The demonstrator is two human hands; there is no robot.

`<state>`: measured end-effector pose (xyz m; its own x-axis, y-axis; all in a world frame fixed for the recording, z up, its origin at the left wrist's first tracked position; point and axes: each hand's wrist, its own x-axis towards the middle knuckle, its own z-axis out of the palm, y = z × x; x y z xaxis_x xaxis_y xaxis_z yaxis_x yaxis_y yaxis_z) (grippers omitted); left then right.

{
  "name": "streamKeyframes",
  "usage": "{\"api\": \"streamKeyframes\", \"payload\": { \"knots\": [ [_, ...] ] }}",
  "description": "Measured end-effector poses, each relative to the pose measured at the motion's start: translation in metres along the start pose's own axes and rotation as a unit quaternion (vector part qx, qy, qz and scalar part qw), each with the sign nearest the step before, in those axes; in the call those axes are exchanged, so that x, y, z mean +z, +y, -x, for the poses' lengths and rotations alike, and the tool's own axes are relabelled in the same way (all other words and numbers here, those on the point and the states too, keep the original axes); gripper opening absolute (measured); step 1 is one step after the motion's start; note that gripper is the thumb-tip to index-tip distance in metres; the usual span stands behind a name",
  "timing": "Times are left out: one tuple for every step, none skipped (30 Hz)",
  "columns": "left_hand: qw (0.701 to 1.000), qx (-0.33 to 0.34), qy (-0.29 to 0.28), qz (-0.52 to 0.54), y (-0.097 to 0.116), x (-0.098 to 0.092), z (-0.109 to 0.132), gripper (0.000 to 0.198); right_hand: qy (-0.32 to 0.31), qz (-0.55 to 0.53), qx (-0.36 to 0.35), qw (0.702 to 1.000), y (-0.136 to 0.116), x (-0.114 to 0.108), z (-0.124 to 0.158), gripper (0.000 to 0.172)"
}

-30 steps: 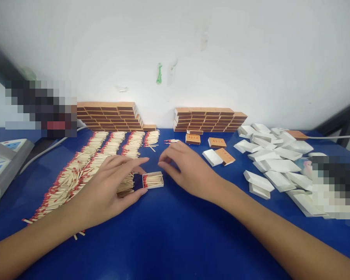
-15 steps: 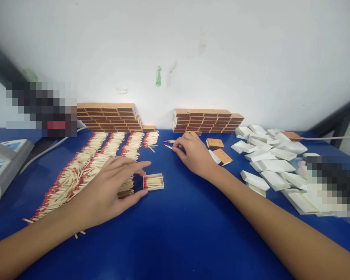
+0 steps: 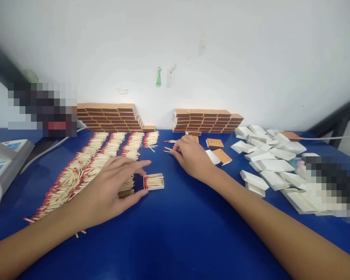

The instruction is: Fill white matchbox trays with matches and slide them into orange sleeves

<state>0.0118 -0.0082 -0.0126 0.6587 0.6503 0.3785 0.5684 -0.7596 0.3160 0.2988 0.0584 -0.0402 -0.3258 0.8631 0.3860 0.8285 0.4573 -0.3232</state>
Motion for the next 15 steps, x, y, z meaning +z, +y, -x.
{"api": "streamKeyframes", "payload": {
  "knots": [
    [1.0,0.001,0.001,-0.001,0.0,0.0,0.0,0.057,0.002,0.003,0.002,1.0,-0.001,0.001,0.0,0.017],
    [1.0,0.002,0.001,-0.001,0.0,0.0,0.0,0.057,0.006,0.004,0.004,1.0,-0.002,0.002,0.001,0.015],
    [1.0,0.002,0.001,-0.001,0.0,0.0,0.0,0.057,0.012,0.003,0.006,1.0,-0.002,0.003,0.001,0.014],
    [1.0,0.002,-0.001,0.0,0.0,0.0,0.0,0.058,0.017,0.0,0.007,1.0,-0.002,0.004,0.0,0.013],
    [1.0,0.001,-0.003,0.001,0.0,0.0,0.0,0.058,0.02,-0.005,0.009,1.0,-0.001,0.005,0.0,0.012],
    [1.0,-0.001,-0.004,0.001,0.001,0.0,0.001,0.058,0.018,-0.011,0.011,1.0,0.0,0.006,-0.001,0.013],
    [1.0,-0.002,-0.005,0.0,0.001,0.0,0.001,0.058,0.013,-0.015,0.014,1.0,0.001,0.006,-0.002,0.013],
    [1.0,-0.002,-0.004,-0.001,0.001,0.0,0.001,0.058,0.007,-0.018,0.017,1.0,0.001,0.006,-0.002,0.014],
    [1.0,-0.001,-0.002,-0.001,0.001,0.0,0.001,0.058,0.002,-0.021,0.02,1.0,0.002,0.005,-0.003,0.015],
    [1.0,0.0,-0.001,-0.002,0.0,0.0,0.001,0.057,-0.002,-0.026,0.021,0.999,0.001,0.003,-0.003,0.015],
    [1.0,0.001,0.001,-0.004,0.0,0.0,0.001,0.057,-0.006,-0.032,0.019,0.999,-0.001,0.0,-0.003,0.016],
    [1.0,0.0,0.002,-0.006,0.0,0.0,0.0,0.057,-0.01,-0.042,0.017,0.999,-0.004,-0.004,-0.002,0.016],
    [1.0,-0.001,0.003,-0.008,-0.001,0.0,0.0,0.057,-0.015,-0.055,0.013,0.998,-0.009,-0.009,-0.001,0.017],
    [1.0,-0.003,0.004,-0.012,-0.001,0.0,0.0,0.058,-0.024,-0.069,0.007,0.997,-0.015,-0.014,0.002,0.018],
    [1.0,-0.005,0.007,-0.015,-0.002,0.0,-0.001,0.058,-0.034,-0.083,-0.001,0.996,-0.022,-0.018,0.005,0.019]
  ]
}}
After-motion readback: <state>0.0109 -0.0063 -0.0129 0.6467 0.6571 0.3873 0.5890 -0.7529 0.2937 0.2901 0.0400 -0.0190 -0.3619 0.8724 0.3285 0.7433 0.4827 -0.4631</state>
